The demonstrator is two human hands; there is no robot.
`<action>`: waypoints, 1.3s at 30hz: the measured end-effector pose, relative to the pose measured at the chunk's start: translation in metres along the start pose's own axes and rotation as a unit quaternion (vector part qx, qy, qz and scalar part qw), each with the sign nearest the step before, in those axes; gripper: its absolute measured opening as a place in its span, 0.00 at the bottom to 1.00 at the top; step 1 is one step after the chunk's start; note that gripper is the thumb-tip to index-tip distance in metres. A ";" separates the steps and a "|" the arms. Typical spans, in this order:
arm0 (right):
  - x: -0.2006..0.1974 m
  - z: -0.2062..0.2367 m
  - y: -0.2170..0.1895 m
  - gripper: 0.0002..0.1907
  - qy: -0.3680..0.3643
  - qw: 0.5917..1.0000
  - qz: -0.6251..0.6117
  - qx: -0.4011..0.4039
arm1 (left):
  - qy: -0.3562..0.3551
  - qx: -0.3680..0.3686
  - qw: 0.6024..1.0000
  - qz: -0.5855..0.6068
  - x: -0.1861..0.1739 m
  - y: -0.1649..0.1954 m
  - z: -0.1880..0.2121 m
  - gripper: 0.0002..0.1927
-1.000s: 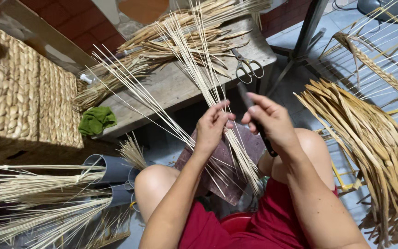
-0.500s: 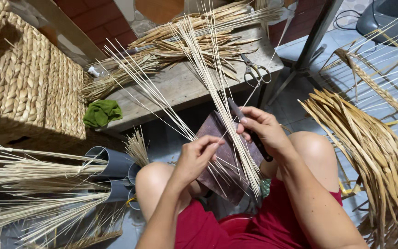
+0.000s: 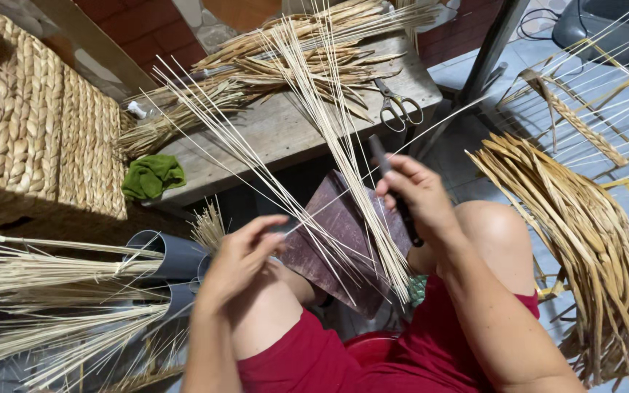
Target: The person sits on a low stool and repeatedly splits and shaves thin bamboo strips, drawing each long bamboo stick across a knife held against a small wooden block to peel thin slivers off, then sets the processed stick aside and takes the next one from the pile.
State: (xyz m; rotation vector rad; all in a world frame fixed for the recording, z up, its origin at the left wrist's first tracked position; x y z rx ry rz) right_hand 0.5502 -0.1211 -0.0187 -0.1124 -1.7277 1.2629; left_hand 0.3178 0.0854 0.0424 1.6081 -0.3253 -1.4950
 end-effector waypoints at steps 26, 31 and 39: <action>-0.138 0.017 -0.124 0.16 0.172 0.948 -0.116 -0.242 | 0.073 0.017 0.975 0.208 -0.015 -0.058 -0.054 0.08; -0.095 0.008 -0.087 0.17 0.118 0.976 0.031 -0.181 | 0.069 -0.001 0.976 0.209 0.007 -0.050 -0.063 0.08; 0.022 0.006 0.045 0.24 -0.067 0.987 0.049 0.138 | 0.020 0.069 0.990 0.124 0.059 -0.013 -0.071 0.09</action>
Point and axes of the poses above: each hand's wrist, its own z-axis away from the middle knuckle, its own x-axis out of the palm, y = z × x, the point moved 8 cm from there along -z, towards the middle knuckle, and after that the axes turned 14 degrees about -z, right-handed, at the moved point
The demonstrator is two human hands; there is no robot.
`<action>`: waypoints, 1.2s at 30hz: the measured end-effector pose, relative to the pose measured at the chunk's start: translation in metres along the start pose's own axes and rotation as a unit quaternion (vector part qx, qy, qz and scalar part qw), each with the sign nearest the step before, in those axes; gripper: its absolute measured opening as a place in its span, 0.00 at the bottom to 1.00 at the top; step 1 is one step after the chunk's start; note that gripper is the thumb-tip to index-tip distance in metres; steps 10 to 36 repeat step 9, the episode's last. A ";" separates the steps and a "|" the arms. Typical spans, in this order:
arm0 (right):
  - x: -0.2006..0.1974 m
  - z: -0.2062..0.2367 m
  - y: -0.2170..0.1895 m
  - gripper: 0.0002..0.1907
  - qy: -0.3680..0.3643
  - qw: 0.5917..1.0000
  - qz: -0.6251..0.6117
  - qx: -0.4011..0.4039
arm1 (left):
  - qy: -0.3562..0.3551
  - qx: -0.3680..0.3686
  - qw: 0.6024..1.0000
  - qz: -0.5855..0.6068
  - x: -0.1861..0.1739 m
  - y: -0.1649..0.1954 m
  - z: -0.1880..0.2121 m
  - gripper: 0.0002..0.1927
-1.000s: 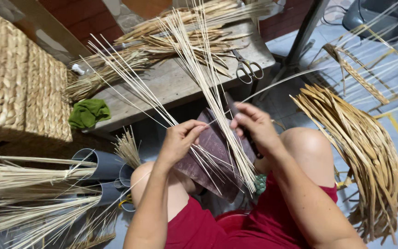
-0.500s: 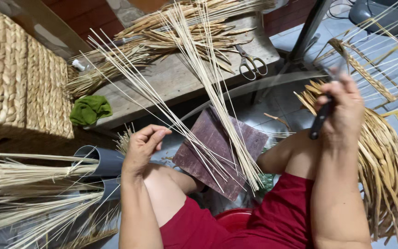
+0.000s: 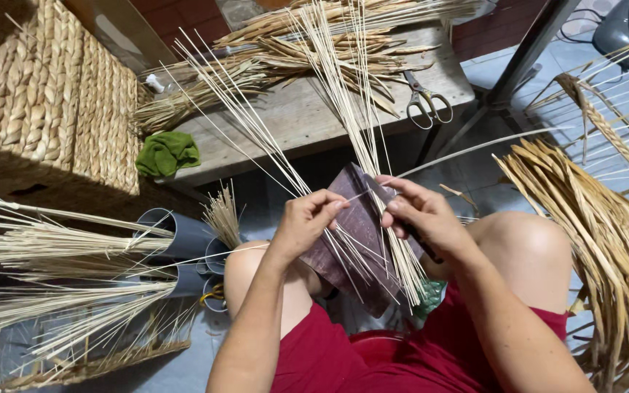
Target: The person sits on a low stool and repeatedly splits and shaves thin bamboo strips, drawing each long bamboo stick across a knife held against a small wooden block to peel thin slivers off, then sets the processed stick aside and takes the next one from the pile.
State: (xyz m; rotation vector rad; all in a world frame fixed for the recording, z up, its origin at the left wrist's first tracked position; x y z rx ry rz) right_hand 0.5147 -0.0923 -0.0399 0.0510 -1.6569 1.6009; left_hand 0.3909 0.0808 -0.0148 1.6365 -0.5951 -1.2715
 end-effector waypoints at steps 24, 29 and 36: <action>-0.080 0.002 -0.035 0.20 0.121 0.981 -0.047 -0.143 | 0.014 0.029 0.999 0.002 -0.020 -0.017 0.002 0.08; -0.080 0.002 -0.035 0.20 0.121 0.981 -0.047 -0.143 | 0.014 0.029 0.999 0.002 -0.020 -0.017 0.002 0.08; -0.080 0.002 -0.035 0.20 0.121 0.981 -0.047 -0.143 | 0.014 0.029 0.999 0.002 -0.020 -0.017 0.002 0.08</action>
Point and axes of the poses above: each hand's wrist, its own z-axis away from the middle knuckle, its own x-axis out of the palm, y = z × x, the point moved 8 cm from there along -z, towards the middle knuckle, and after that the axes turned 14 degrees about -z, right-handed, at the moved point
